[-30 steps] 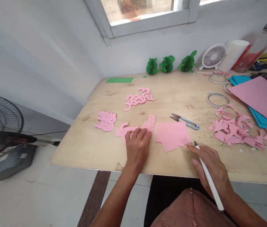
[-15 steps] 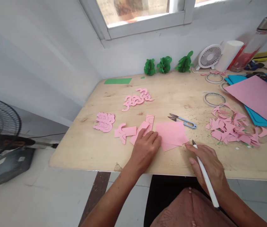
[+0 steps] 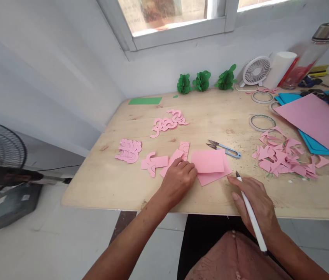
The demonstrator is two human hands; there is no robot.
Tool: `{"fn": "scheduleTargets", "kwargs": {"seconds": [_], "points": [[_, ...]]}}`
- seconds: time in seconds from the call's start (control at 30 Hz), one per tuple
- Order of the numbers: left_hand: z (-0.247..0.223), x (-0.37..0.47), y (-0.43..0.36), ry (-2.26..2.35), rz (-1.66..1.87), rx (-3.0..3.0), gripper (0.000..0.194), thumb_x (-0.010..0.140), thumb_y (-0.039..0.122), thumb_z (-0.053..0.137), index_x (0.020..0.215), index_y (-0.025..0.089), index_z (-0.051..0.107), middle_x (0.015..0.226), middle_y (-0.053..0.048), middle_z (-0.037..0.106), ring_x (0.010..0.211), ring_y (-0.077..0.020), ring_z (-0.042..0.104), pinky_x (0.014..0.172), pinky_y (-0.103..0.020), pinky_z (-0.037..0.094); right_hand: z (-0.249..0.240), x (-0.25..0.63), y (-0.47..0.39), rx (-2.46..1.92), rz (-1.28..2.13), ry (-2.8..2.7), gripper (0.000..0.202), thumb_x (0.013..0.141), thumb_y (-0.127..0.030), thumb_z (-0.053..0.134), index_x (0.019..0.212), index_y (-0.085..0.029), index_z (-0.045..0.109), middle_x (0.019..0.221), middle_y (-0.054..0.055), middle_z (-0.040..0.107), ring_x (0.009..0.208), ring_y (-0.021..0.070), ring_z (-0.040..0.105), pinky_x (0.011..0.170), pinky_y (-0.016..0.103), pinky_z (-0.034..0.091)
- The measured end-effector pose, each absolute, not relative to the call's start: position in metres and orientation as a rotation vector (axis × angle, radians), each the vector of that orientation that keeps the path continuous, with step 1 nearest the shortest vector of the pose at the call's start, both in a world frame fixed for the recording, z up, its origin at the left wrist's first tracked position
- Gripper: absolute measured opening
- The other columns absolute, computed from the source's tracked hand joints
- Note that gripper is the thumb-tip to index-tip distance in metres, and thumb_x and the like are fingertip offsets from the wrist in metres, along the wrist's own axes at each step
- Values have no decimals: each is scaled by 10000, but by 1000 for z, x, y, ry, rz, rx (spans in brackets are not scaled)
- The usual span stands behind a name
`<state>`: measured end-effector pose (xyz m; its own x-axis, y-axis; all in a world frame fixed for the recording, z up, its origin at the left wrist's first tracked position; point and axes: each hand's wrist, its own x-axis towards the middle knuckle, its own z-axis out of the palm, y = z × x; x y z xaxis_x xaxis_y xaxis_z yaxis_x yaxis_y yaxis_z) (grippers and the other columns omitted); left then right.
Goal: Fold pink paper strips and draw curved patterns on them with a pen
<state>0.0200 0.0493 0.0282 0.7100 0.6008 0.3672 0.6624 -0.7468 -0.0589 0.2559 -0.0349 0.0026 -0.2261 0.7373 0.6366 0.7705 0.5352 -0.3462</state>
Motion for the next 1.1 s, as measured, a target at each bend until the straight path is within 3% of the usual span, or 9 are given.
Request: {"fn": "scheduleTargets", "kwargs": {"seconds": [0.3,0.6,0.83,1.1], "points": [[31,27,38,-1224,-715,-2715,246,887,46,429,743,173,582,696,-23,653,680,-163,603,776,-346,454,6,254,-37,-1306,-13,-1912,339,917,-183,520,1254,-187,553,1064,103,708,987,254,655,891,438,500],[42,29,10,-1285,-874,-2860,203,935,122,470,772,195,565,730,1,687,716,-145,646,779,-334,471,21,255,-37,-1428,38,-1820,402,931,-271,531,1328,-233,480,1247,108,643,1150,270,602,941,435,495],[55,29,-10,-1333,-904,-3055,163,928,128,467,788,200,511,746,3,667,731,-149,626,825,-358,459,27,265,-37,-1210,78,-2019,238,880,-156,601,1102,-239,577,904,32,706,871,208,667,929,436,487],[53,27,-36,-1480,-999,-3116,170,935,132,476,786,211,494,737,26,644,694,-122,607,838,-334,466,29,270,-55,-1195,219,-2061,234,863,-146,613,1068,-259,600,892,17,725,844,208,699,937,440,490]]}}
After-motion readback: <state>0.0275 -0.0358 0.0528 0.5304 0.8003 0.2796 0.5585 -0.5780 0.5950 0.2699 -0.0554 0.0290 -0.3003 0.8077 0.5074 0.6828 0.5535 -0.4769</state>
